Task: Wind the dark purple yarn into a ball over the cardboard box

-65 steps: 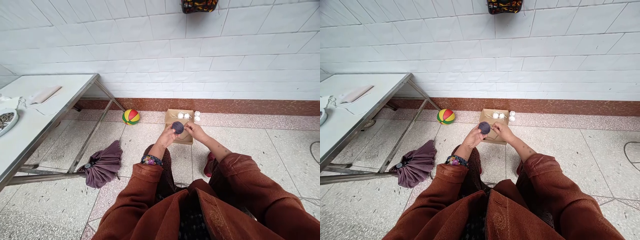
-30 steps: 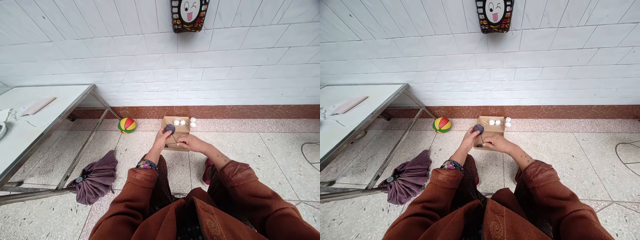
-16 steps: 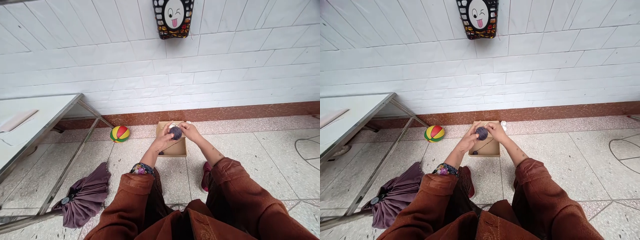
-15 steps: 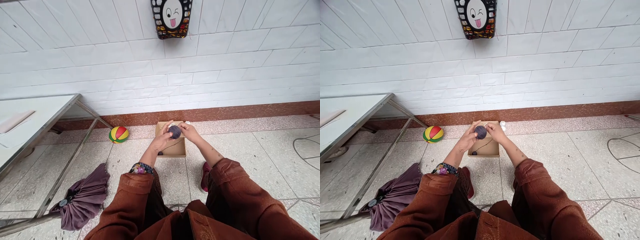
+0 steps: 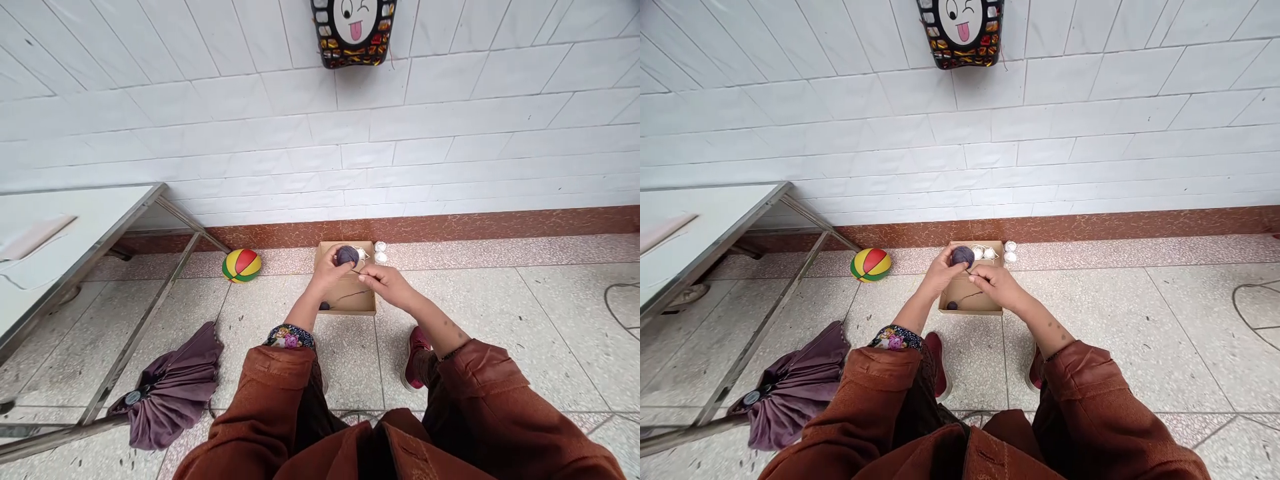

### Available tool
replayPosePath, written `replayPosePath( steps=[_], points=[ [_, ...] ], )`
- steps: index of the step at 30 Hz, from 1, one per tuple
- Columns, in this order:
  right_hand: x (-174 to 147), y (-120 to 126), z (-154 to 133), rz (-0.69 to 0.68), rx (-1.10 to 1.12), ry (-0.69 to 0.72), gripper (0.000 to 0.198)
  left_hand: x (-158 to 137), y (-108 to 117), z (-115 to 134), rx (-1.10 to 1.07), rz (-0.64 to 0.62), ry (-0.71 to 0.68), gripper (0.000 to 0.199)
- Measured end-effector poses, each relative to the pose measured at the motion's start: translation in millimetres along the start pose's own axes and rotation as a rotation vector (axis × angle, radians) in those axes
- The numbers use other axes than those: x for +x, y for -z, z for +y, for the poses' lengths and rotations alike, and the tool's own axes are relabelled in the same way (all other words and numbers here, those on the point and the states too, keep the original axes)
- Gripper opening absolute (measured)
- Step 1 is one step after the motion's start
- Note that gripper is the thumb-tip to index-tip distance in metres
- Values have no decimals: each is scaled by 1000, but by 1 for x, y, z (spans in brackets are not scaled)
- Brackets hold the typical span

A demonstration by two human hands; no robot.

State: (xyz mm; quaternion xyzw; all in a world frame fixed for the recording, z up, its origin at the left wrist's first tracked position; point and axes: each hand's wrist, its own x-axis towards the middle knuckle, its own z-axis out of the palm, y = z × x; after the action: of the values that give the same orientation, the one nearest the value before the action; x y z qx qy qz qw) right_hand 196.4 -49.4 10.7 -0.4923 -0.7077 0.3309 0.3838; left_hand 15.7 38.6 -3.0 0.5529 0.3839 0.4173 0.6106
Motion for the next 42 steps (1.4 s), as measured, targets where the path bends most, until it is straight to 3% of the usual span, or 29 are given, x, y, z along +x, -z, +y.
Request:
replayPosePath(
  steps=[5, 9, 12, 15, 20, 27, 31, 36, 39, 42],
  points=[
    [1, 19, -4, 183, 124, -12, 26, -12, -7, 1, 107, -297, -21, 54],
    [7, 21, 11, 316, 153, -59, 25, -25, -18, 2, -47, -493, 48, 66],
    [10, 18, 22, 331, 128, -91, 24, -32, -25, 5, -225, -549, 92, 79],
    [12, 12, 31, 306, 116, -113, 23, -38, -27, 14, -364, -541, 158, 80],
    [11, -7, 40, 240, 86, -85, 15, -41, -25, 25, -560, -490, 211, 64],
    [14, -19, 42, 277, -93, -124, 19, -38, -15, 17, -605, -339, 203, 54],
    [11, -19, 30, 227, -104, -90, 26, -36, -6, 15, -436, -197, 142, 52],
    [-3, -12, -1, -12, 128, -39, 29, -33, 6, 14, -9, 1, -8, 53],
    [-7, -1, -12, 4, 311, -53, 32, -36, 9, 12, 180, -53, -11, 73],
    [-3, 9, -9, 138, 353, -60, 32, -43, 6, 11, 250, -239, -14, 92]
  ],
)
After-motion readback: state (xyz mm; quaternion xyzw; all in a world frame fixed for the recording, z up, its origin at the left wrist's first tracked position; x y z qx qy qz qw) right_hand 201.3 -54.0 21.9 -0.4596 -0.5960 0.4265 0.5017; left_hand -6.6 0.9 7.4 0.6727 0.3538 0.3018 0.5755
